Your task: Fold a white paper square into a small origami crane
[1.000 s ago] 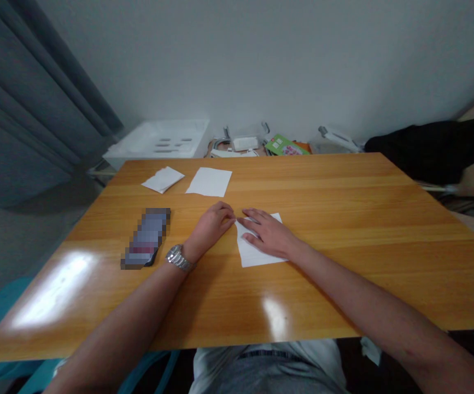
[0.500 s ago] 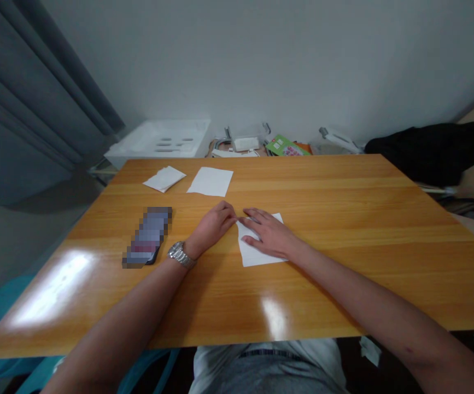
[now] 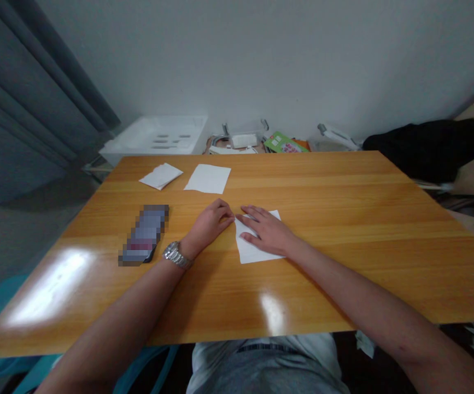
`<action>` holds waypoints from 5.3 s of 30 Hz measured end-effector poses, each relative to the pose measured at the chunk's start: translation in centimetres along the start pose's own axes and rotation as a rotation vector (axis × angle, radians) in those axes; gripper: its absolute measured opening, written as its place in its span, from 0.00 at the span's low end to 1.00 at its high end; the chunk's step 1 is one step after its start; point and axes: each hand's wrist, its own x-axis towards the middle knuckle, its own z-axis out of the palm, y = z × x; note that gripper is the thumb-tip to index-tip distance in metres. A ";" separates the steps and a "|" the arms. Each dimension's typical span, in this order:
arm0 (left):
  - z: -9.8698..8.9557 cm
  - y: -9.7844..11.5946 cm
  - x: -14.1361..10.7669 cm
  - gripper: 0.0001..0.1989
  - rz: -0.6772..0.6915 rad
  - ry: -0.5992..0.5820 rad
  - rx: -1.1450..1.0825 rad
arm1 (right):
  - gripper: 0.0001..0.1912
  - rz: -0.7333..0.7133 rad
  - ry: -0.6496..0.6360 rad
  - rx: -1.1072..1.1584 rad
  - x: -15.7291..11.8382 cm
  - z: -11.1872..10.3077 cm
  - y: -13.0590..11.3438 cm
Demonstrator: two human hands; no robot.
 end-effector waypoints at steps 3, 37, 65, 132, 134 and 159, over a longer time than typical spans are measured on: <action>0.4 0.1 0.1 0.06 0.010 -0.008 0.078 | 0.32 0.014 0.010 -0.001 0.0 0.1 -0.1; 0.6 2.9 -0.9 0.25 0.241 -0.184 0.120 | 0.13 0.091 0.306 0.302 -0.5 -3.8 3.3; 0.5 3.2 -1.5 0.32 0.336 -0.301 0.201 | 0.37 0.040 -0.034 0.031 -7.3 -3.5 4.8; 0.1 2.4 -0.5 0.21 0.031 -0.026 0.281 | 0.22 -0.079 0.003 0.229 -7.0 -3.7 4.2; -0.1 2.4 -0.5 0.19 0.007 -0.013 0.253 | 0.22 -0.078 0.005 0.228 -7.0 -3.7 4.1; 0.3 3.7 -1.1 0.17 0.286 -0.291 0.132 | 0.25 -0.004 -0.003 0.143 -7.2 -4.2 4.3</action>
